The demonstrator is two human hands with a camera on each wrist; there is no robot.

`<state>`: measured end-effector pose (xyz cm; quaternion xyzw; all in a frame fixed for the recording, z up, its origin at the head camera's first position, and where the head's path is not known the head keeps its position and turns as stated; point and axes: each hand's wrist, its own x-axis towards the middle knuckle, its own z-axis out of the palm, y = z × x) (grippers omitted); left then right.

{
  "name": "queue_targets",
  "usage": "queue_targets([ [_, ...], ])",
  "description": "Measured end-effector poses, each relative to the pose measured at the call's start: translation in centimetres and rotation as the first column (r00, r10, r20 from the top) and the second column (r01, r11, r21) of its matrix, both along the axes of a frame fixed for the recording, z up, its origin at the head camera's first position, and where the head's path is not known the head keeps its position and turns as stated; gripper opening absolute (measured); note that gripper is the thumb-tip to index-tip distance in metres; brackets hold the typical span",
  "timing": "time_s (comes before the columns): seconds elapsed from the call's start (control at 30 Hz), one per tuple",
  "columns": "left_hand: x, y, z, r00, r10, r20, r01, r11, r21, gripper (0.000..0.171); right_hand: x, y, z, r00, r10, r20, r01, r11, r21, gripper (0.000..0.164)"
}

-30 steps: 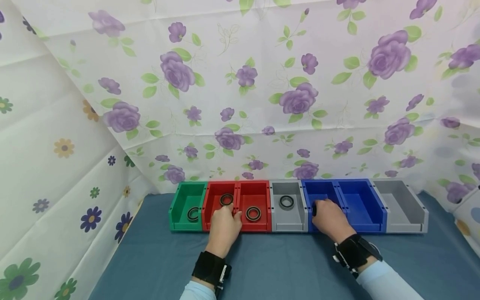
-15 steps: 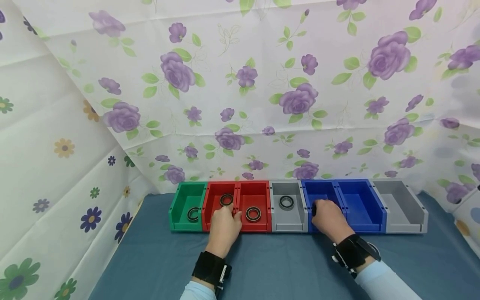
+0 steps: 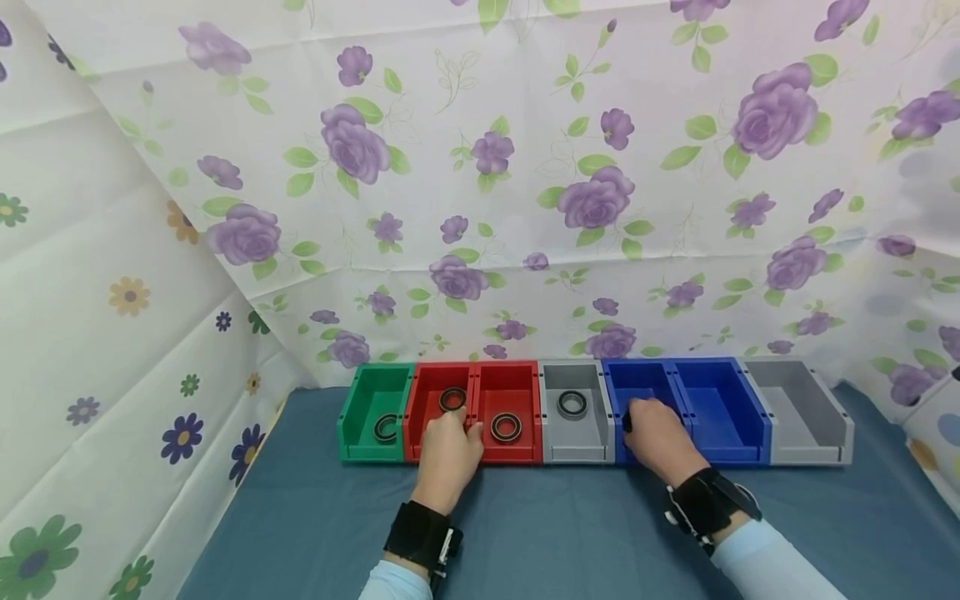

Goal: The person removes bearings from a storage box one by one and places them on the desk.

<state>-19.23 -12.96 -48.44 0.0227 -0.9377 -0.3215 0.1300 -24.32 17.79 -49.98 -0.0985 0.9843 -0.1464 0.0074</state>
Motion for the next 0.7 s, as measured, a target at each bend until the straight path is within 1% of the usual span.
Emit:
queue_targets([
  [0.17,0.08,0.07,0.1,1.0,-0.006,0.003,0.006,1.0,0.02,0.042,0.11,0.19,-0.4,0.994,0.046,-0.099,-0.04,0.997,0.066,0.02],
  [0.33,0.07,0.1,0.08,1.0,-0.009,0.001,0.009,1.0,0.024,0.041,0.47,0.28,-0.76,0.979,0.057,-0.196,-0.038,0.995,0.097,0.027],
  [0.4,0.05,0.1,0.06,1.0,-0.006,0.0,0.006,1.0,0.018,0.041,0.59,0.29,-0.85,0.974,0.053,-0.221,-0.033,0.995,0.095,0.03],
  [0.47,0.01,0.1,0.03,1.0,0.0,0.0,0.0,1.0,0.01,0.041,0.68,0.25,-0.85,0.969,0.044,-0.243,-0.023,0.996,0.089,0.038],
  [0.6,-0.08,0.12,-0.01,1.0,0.01,0.007,-0.01,1.0,-0.002,0.041,0.76,0.16,-0.63,0.965,0.012,-0.261,0.001,0.999,0.047,0.056],
  [0.7,-0.08,0.12,0.02,1.0,0.013,0.006,-0.013,1.0,-0.011,0.041,0.76,0.12,-0.29,0.964,-0.009,-0.266,0.008,1.0,-0.003,0.061],
])
